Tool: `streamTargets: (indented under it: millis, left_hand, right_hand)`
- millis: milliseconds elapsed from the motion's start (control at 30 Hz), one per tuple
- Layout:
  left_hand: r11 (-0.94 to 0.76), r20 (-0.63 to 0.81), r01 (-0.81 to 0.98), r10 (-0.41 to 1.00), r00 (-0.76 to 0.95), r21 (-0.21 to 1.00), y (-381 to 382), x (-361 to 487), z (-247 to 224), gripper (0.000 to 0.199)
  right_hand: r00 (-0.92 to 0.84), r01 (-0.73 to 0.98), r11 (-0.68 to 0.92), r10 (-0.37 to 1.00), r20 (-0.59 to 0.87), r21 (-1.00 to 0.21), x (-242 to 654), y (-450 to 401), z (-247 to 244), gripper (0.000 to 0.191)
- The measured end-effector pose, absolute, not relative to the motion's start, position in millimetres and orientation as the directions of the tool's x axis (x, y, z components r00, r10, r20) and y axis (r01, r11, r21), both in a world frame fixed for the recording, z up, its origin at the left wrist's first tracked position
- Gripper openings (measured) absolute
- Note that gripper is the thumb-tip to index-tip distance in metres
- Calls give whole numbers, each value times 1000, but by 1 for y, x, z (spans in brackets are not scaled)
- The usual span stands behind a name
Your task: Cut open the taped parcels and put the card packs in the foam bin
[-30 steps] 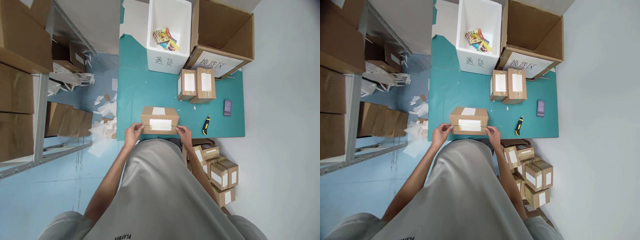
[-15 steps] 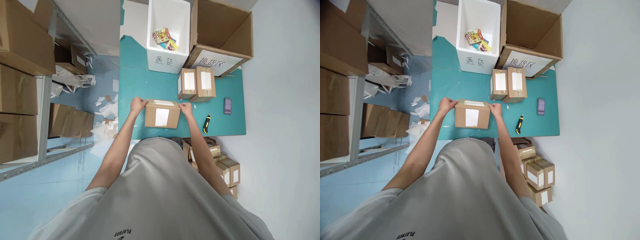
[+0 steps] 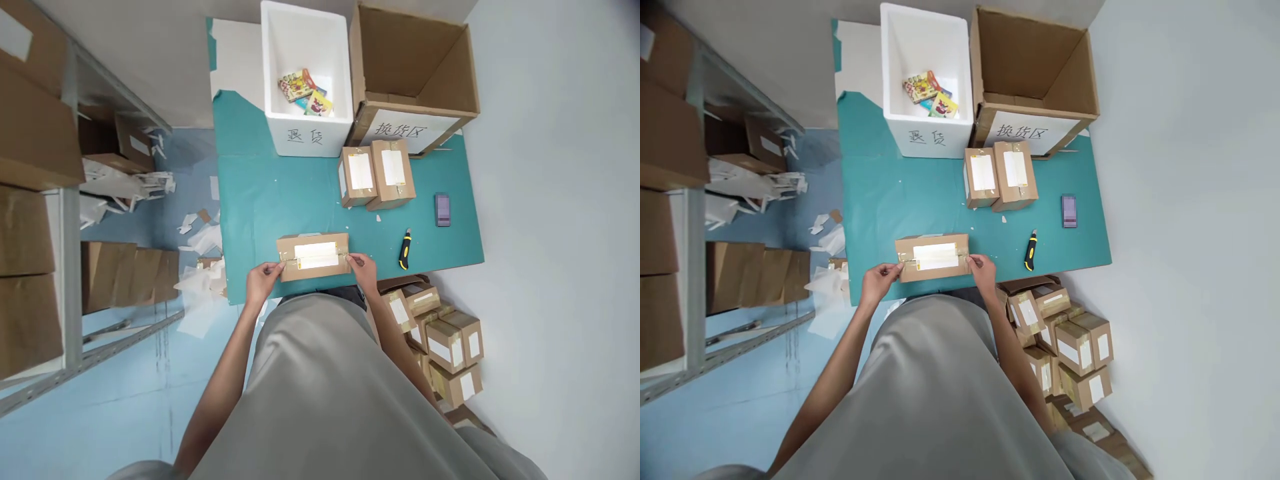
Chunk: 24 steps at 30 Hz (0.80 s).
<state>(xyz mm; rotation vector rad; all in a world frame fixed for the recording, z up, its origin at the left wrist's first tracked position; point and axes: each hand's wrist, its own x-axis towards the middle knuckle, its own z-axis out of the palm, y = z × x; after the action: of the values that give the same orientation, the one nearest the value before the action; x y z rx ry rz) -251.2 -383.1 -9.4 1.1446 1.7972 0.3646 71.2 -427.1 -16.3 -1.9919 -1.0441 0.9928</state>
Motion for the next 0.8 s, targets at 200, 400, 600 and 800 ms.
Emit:
streamTargets:
  millis: [200,400,600,800]
  left_hand:
    - [424,-571,687,821,-17,590,-370,-258,2,36]
    - [266,-295,731,951,-92,628,-346,-223,26,78]
    - [239,-333,559,940,71,794,-267,-120,22,82]
    - [343,-457,471,877,150,813,-183,-24,3,72]
  right_hand:
    - [347,395,-413,894,-283,-820,73,-416,-16,25]
    - [338,379,-434,887,-314,-817,117,-405,-22,28]
    - [624,277,-497,744,-240,-822,220,-344,-19,102]
    - [646,296,-521,726,-234,-800,282,-264,-27,104]
